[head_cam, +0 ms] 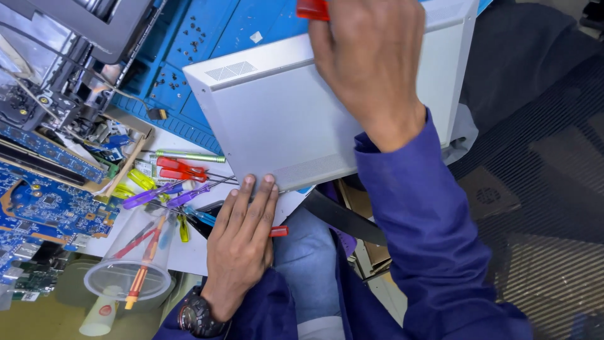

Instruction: The person uses a red screwdriver to remove screws from the back panel of a white electronic device, likely a monitor. They then switch to a green screwdriver to continue unscrewing the casing while the device rests on their lap.

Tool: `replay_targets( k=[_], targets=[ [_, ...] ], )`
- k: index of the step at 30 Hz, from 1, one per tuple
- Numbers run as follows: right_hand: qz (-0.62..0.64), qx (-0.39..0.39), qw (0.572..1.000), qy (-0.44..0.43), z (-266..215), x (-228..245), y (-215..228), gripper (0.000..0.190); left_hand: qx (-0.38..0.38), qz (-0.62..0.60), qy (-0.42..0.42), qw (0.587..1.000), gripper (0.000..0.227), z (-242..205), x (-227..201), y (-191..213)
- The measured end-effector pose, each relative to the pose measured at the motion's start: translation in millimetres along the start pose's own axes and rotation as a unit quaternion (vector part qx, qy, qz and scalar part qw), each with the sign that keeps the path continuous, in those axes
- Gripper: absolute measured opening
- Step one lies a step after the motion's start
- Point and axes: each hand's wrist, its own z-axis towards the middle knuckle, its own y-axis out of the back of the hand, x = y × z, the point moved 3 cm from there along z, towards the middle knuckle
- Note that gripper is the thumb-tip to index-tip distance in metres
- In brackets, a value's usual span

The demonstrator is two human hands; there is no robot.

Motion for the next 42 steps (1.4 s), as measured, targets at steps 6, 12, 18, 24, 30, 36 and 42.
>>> replay_targets(
  k=[6, 12, 18, 24, 30, 36, 42],
  targets=[
    [0.225, 0.025, 0.94, -0.254, -78, 59, 87, 0.017, 0.019, -0.014, -0.016, 1.0, 0.055, -16, 11, -8],
    [0.315, 0.043, 0.878, -0.358, -166, 149, 67, 0.003, 0.001, -0.032, -0.036, 0.999, 0.057, -25, 17, -11],
    [0.264, 0.009, 0.91, -0.319, -179, 177, 27, 0.004, 0.0, -0.069, -0.026, 0.997, 0.055, -28, 26, -21],
    [0.248, 0.029, 0.92, -0.301, -186, 185, 20, 0.004, -0.007, -0.081, -0.025, 0.996, 0.053, -31, 32, -29],
    [0.279, 0.015, 0.873, -0.401, -199, 190, 39, 0.004, 0.0, -0.108, -0.034, 0.994, 0.053, -32, 33, -32],
    [0.307, 0.0, 0.85, -0.428, -222, 201, 37, 0.004, -0.051, -0.246, -0.044, 0.967, 0.055, -29, 35, -25],
    [0.35, -0.01, 0.831, -0.432, -241, 209, 33, 0.003, -0.092, -0.245, -0.016, 0.965, 0.054, -25, 28, -15]
  ],
)
